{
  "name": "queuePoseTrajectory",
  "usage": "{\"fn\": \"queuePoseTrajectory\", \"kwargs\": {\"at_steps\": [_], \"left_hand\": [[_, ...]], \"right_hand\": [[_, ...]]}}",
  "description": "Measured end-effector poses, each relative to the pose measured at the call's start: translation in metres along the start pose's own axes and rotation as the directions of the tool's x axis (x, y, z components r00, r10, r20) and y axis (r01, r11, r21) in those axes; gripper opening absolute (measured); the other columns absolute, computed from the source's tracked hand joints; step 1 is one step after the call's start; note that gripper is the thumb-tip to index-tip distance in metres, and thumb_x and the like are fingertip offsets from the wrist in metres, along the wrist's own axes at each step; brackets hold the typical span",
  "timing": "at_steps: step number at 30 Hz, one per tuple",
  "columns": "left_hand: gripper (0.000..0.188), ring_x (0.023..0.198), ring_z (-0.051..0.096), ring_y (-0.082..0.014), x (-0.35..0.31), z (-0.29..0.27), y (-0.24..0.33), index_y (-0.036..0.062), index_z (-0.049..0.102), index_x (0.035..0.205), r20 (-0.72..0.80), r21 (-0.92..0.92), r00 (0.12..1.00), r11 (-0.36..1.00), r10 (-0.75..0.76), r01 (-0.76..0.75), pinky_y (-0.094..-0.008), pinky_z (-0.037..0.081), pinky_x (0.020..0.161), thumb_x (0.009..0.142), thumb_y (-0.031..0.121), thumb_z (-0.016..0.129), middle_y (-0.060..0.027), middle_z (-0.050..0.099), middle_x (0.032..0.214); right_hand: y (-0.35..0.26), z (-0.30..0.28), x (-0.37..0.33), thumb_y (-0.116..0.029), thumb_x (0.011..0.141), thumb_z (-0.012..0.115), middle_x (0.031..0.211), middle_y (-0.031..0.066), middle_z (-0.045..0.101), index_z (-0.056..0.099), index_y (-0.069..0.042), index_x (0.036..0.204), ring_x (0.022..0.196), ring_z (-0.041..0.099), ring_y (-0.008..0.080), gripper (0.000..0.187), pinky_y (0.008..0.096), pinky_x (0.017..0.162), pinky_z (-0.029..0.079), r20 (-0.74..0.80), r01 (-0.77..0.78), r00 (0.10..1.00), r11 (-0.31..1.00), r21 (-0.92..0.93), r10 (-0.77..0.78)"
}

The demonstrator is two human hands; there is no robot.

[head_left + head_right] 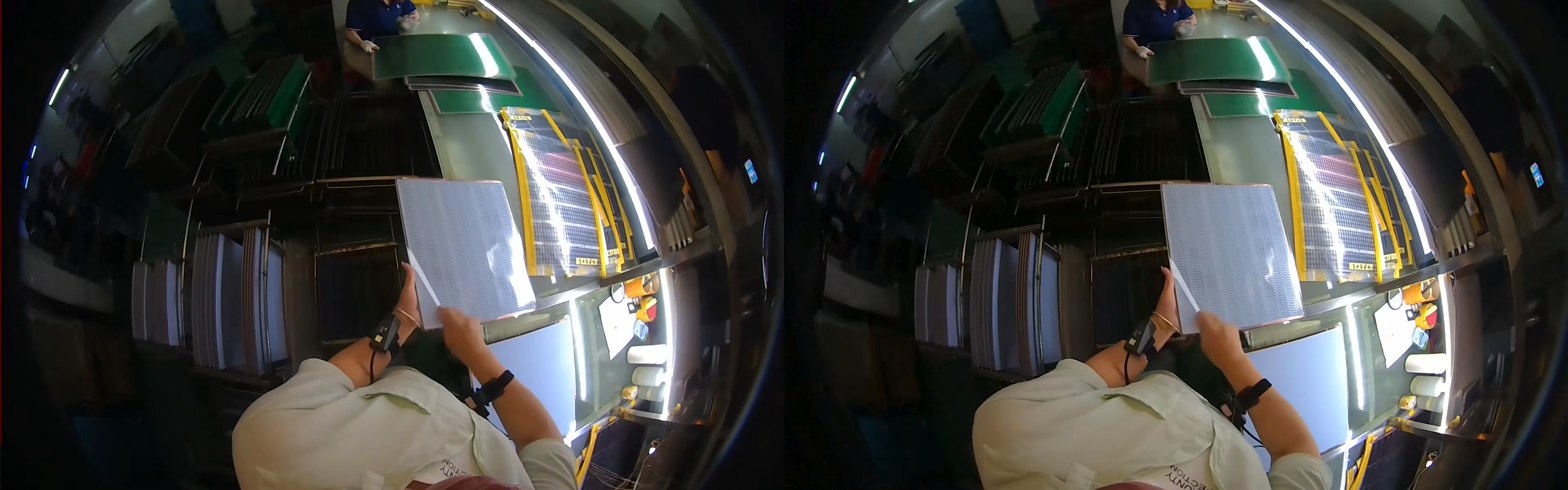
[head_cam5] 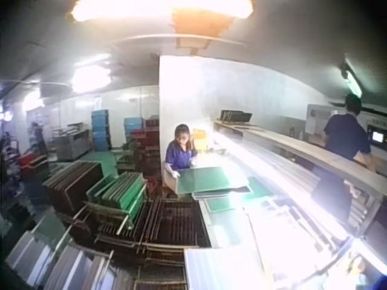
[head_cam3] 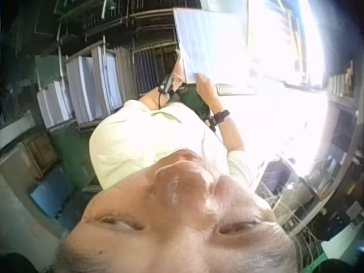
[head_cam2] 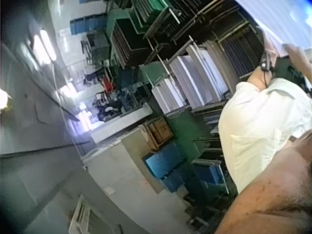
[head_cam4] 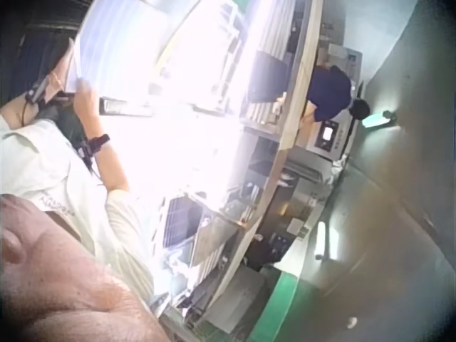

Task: Inspecting and sorting panels on an illuminated inspection table in a factory setting.

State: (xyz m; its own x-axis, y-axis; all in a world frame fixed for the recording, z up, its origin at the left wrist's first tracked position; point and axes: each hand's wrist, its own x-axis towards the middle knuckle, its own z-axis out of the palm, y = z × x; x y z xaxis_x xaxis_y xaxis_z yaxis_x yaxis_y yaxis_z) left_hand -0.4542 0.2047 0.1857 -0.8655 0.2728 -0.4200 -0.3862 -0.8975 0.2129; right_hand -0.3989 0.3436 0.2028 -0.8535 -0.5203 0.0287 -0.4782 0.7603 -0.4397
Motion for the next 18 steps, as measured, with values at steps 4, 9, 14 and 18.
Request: {"fn": "queuePoseTrajectory", "kwargs": {"at_steps": [4,9,14,18], "left_hand": [[0.037,0.082,0.060,-0.0227,0.064,-0.080,0.026,0.0036,0.052,0.107,-0.112,0.291,0.984,0.942,-0.142,0.169,-0.0385,0.050,0.075,0.087,0.034,0.055,-0.0107,0.060,0.092],[0.027,0.086,0.059,-0.0241,0.071,-0.053,0.047,-0.0007,0.053,0.106,-0.181,0.628,0.976,0.778,0.121,0.020,-0.0370,0.049,0.078,0.086,0.017,0.056,-0.0121,0.060,0.095],[0.031,0.083,0.059,-0.0207,-0.003,-0.032,0.100,-0.0035,0.056,0.103,-0.086,0.671,0.967,0.731,0.239,-0.121,-0.0343,0.047,0.076,0.081,0.018,0.063,-0.0101,0.061,0.092],[0.032,0.084,0.058,-0.0180,-0.045,-0.036,0.164,-0.0002,0.057,0.104,-0.092,0.663,0.932,0.720,0.351,-0.205,-0.0318,0.047,0.076,0.080,0.019,0.065,-0.0072,0.061,0.092]], "right_hand": [[0.005,-0.042,0.024,-0.010,0.083,0.048,0.066,0.0154,0.061,0.054,0.001,0.069,0.059,0.059,0.0299,0.018,0.0337,0.055,0.047,-0.181,-0.216,0.786,0.537,0.816,0.591],[0.009,-0.124,0.039,-0.006,0.081,0.046,0.067,0.0133,0.058,0.056,-0.004,0.076,0.060,0.058,0.0310,0.011,0.0370,0.054,0.044,-0.520,-0.127,0.848,0.992,-0.007,0.105],[0.021,-0.289,-0.028,-0.006,0.082,0.041,0.084,0.0105,0.058,0.058,0.001,0.084,0.080,0.057,0.0187,0.019,0.0286,0.074,0.045,-0.682,-0.102,0.689,0.965,0.243,0.244],[-0.014,-0.367,-0.103,-0.011,0.085,0.046,0.096,0.0105,0.062,0.062,0.002,0.096,0.085,0.057,0.0161,0.023,0.0275,0.078,0.043,-0.845,-0.361,0.510,0.932,-0.040,0.161]]}}
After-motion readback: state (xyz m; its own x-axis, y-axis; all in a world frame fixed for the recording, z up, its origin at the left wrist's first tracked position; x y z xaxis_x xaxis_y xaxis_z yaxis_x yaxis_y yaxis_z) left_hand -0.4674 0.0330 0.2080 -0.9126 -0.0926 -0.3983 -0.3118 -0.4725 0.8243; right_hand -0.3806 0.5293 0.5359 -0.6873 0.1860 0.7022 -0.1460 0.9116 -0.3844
